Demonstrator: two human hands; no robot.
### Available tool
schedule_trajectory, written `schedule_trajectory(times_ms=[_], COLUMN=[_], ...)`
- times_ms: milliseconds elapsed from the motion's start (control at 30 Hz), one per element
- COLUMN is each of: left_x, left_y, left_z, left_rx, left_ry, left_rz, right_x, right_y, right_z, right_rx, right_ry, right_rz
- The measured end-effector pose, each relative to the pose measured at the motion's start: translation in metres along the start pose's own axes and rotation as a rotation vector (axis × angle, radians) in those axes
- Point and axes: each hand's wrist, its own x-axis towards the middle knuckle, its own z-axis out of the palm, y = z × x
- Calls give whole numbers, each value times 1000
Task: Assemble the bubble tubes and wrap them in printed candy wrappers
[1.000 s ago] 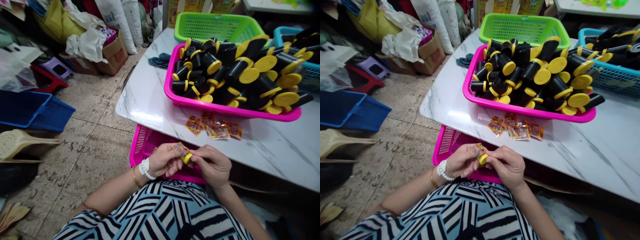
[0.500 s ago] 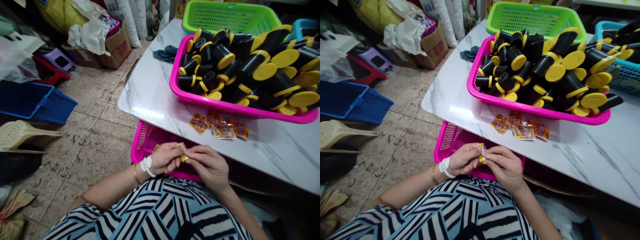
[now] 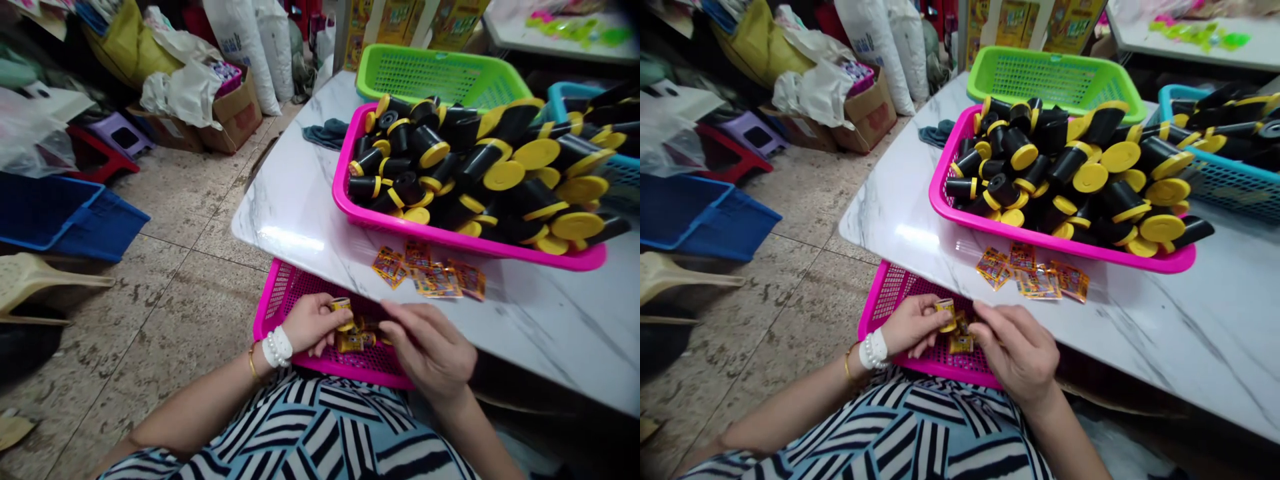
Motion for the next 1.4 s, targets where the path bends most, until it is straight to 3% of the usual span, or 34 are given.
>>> schedule_trajectory(times_ms=[133, 200, 300, 400, 467, 667, 933, 1100, 1233, 1400], left_x=[-6, -13, -20, -14, -6, 10, 18, 19, 19, 17], left_y=[7, 15, 33, 51, 61, 79, 74, 76, 74, 68], left_z=[-11, -8, 1, 8, 10, 11, 7, 6, 9, 12], left_rx=[531, 537, 373, 215, 222, 460, 437, 410, 346, 174], left_ry=[361, 404, 436, 375, 336, 471, 415, 427, 410, 381], left_rz=[257, 367, 458, 435, 434, 591, 551, 541, 519, 611], right_x=[24, 31, 33, 31, 30, 37, 41, 42, 39, 33], right_y=[20, 26, 26, 24, 24, 31, 29, 34, 32, 16], right_z=[1, 6, 11, 12, 12, 15, 14, 18, 19, 14], right_rx=[-438, -484, -421, -405, -416, -405, -323, -488, -478, -384], right_ry=[-7, -47, -24, 44, 70, -32, 34, -2, 72, 134], right_rz=[26, 15, 13, -47, -63, 65, 112, 130, 45, -87])
